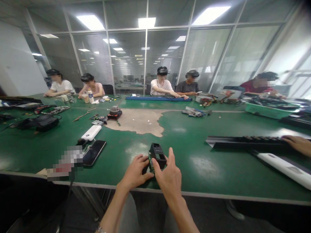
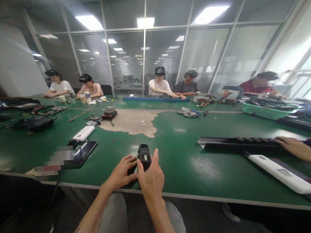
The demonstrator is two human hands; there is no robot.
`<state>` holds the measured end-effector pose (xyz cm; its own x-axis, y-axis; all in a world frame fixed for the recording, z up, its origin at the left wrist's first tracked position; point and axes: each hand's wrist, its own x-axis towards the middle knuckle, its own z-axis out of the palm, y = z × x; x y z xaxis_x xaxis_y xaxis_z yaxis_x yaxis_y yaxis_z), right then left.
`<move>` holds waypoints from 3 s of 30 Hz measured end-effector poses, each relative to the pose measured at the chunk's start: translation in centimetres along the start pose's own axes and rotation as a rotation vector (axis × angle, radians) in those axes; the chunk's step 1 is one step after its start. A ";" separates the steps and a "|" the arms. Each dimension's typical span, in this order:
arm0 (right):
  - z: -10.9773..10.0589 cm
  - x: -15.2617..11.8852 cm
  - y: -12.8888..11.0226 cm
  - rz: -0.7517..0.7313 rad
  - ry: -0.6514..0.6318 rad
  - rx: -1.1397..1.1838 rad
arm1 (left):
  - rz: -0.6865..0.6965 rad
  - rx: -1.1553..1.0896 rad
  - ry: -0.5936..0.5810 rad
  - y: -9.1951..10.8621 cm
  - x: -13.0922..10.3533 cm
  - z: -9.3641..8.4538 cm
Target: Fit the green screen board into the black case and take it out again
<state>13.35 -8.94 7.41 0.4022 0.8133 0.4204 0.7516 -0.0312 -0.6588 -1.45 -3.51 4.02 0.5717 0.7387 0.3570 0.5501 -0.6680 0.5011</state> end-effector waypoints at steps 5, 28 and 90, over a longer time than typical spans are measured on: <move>0.1 0.2 -0.9 -0.009 -0.048 -0.120 | -0.013 -0.012 0.023 -0.6 -0.1 0.5; 1.2 -1.1 -0.4 -0.063 -0.071 -0.292 | -0.187 0.176 0.008 -0.3 -0.7 1.3; -2.2 1.2 8.1 0.098 0.029 0.066 | -0.273 0.385 -0.057 2.6 -1.2 0.6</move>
<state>21.04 -9.44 3.96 0.4880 0.7908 0.3696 0.6726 -0.0708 -0.7366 -0.37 -6.18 4.42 0.4012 0.8930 0.2038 0.8643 -0.4428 0.2384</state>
